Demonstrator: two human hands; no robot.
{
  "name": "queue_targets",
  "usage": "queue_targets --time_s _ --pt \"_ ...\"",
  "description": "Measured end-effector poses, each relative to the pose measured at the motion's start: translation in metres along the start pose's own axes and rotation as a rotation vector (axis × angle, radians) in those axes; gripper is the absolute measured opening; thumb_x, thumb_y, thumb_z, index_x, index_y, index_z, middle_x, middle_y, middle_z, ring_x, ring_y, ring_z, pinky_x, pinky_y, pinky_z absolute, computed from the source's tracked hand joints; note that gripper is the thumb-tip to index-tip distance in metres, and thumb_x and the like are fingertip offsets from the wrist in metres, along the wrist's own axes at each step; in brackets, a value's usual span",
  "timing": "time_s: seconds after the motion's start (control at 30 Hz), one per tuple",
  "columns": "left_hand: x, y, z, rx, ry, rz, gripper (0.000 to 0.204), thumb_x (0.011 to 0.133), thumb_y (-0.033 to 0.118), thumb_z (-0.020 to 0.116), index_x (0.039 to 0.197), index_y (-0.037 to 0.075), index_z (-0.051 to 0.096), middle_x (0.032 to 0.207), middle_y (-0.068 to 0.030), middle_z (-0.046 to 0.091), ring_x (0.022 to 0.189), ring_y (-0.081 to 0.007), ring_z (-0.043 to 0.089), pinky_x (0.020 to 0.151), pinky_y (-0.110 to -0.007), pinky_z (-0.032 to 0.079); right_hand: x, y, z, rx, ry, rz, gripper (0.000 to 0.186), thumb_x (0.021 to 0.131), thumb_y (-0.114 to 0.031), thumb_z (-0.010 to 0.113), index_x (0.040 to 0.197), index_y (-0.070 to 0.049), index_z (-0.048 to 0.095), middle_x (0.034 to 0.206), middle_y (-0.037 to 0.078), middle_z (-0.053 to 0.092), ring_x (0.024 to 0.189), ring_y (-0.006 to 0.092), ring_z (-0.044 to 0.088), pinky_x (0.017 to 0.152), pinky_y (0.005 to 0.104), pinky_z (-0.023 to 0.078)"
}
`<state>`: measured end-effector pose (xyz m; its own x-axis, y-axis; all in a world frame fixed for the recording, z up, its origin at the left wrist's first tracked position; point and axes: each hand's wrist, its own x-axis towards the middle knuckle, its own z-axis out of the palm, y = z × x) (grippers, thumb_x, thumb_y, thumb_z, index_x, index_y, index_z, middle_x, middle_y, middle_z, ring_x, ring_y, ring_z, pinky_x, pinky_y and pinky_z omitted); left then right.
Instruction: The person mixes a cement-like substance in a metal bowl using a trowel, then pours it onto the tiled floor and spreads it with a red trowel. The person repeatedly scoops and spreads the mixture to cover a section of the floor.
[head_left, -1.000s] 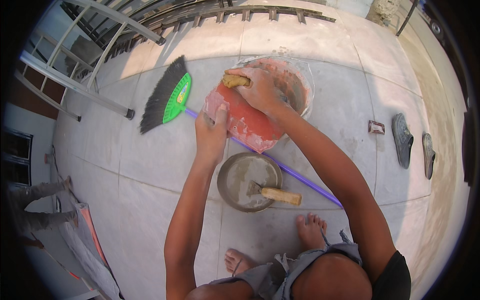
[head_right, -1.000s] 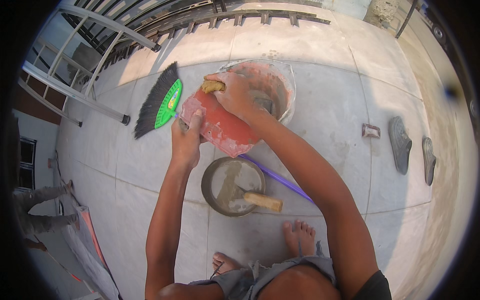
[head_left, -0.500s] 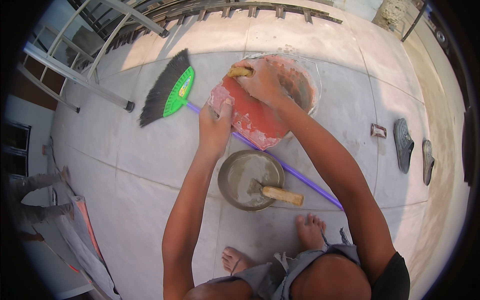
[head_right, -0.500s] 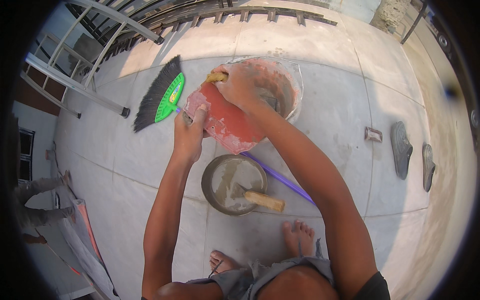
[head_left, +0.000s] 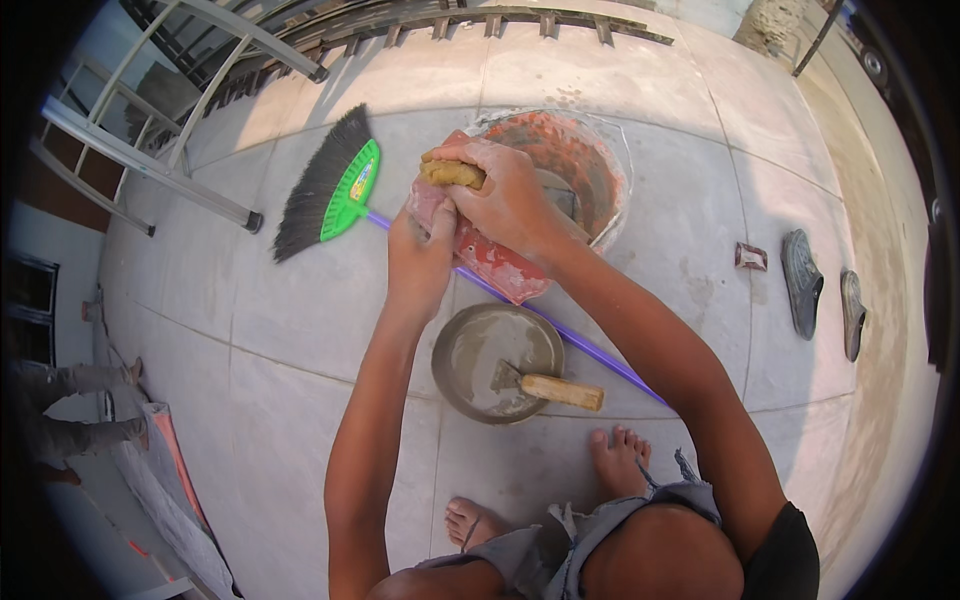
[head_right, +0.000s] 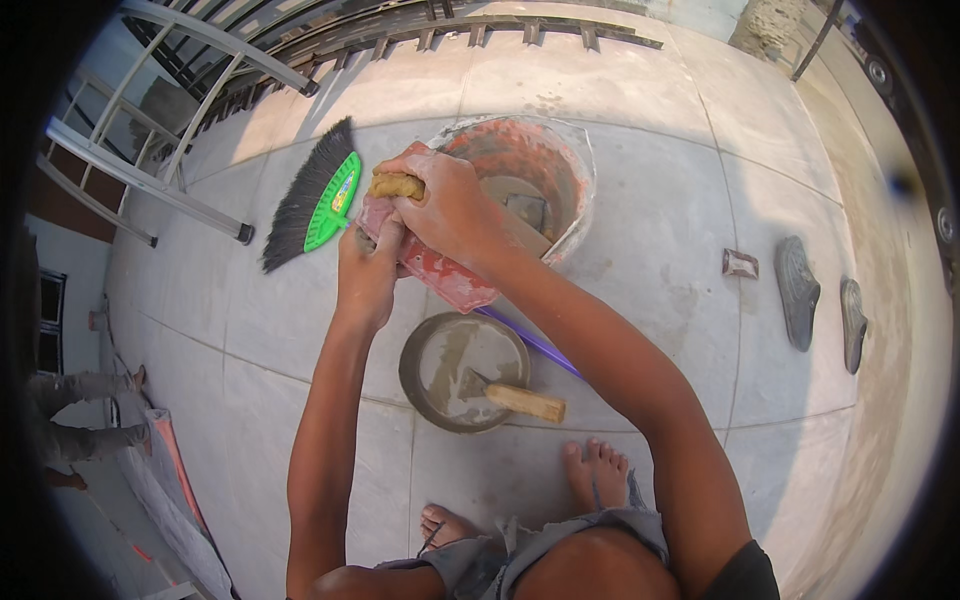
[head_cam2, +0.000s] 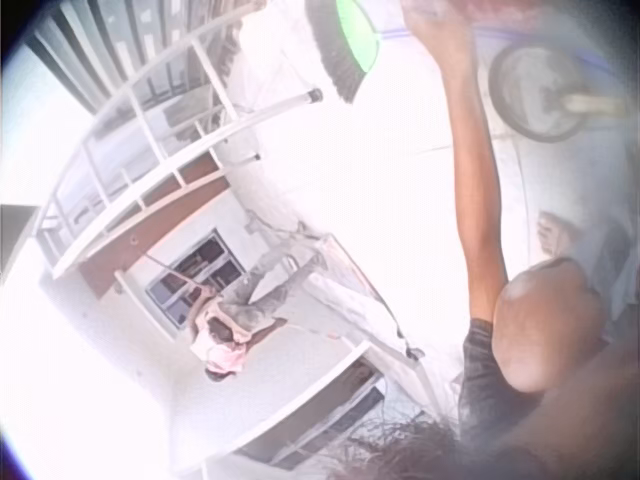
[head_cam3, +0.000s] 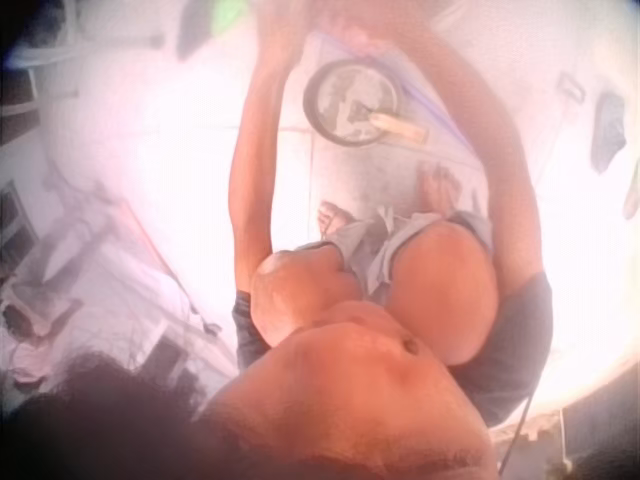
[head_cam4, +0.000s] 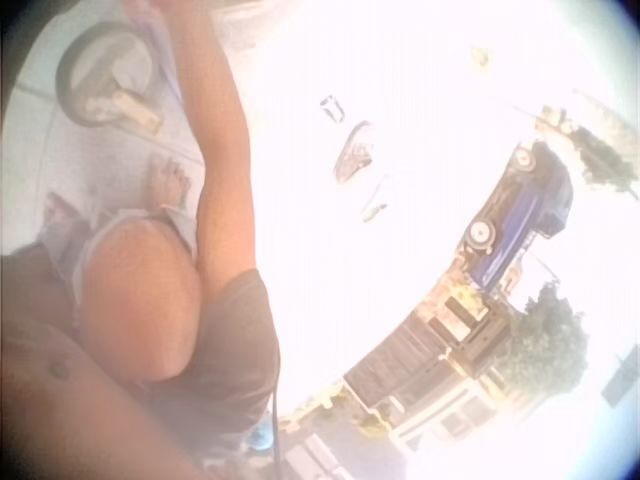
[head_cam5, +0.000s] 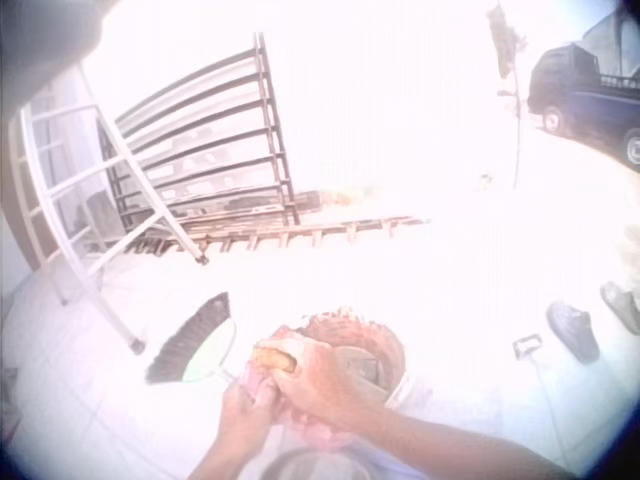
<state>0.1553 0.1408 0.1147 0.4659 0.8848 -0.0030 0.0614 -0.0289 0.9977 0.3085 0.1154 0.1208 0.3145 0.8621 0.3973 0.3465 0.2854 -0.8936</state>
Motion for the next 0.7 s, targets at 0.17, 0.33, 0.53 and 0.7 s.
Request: queue_targets --time_s 0.17,0.33,0.53,0.7 --pt "-0.014 -0.001 0.004 -0.093 0.051 -0.097 0.038 0.11 0.023 0.058 0.138 -0.002 0.057 0.12 -0.0118 0.071 0.099 -0.0192 0.075 0.08 -0.037 0.066 -0.019 0.019 -0.035 -0.151 0.034 0.146 0.03 0.088 -0.009 0.075 0.117 -0.001 0.076 0.108 0.017 0.078 0.096 0.0279 0.075 0.087 0.0361 0.057" --pt "-0.025 0.002 0.01 -0.093 0.169 -0.021 0.041 0.11 0.026 0.059 0.139 -0.002 0.056 0.123 -0.0121 0.069 0.101 -0.0197 0.074 0.082 -0.038 0.066 -0.044 0.019 -0.045 -0.312 0.104 0.118 0.025 0.088 -0.008 0.074 0.112 -0.001 0.074 0.106 0.018 0.075 0.096 0.032 0.072 0.087 0.0394 0.056" --pt "-0.029 0.003 0.019 -0.085 0.295 0.094 0.04 0.112 0.027 0.058 0.138 -0.003 0.056 0.124 -0.012 0.067 0.108 -0.0183 0.067 0.089 -0.035 0.058 -0.006 -0.004 0.002 -0.198 0.285 -0.027 0.025 0.088 -0.007 0.074 0.112 -0.002 0.071 0.107 0.021 0.072 0.105 0.039 0.067 0.091 0.0463 0.053" --pt "-0.04 0.017 0.018 -0.059 0.437 0.243 0.041 0.112 0.026 0.057 0.14 -0.005 0.056 0.127 -0.0127 0.066 0.114 -0.0179 0.064 0.098 -0.034 0.053 -0.031 0.02 -0.004 -0.239 0.395 0.077 0.023 0.088 -0.005 0.074 0.109 -0.001 0.068 0.107 0.022 0.07 0.103 0.0405 0.067 0.09 0.0478 0.053"
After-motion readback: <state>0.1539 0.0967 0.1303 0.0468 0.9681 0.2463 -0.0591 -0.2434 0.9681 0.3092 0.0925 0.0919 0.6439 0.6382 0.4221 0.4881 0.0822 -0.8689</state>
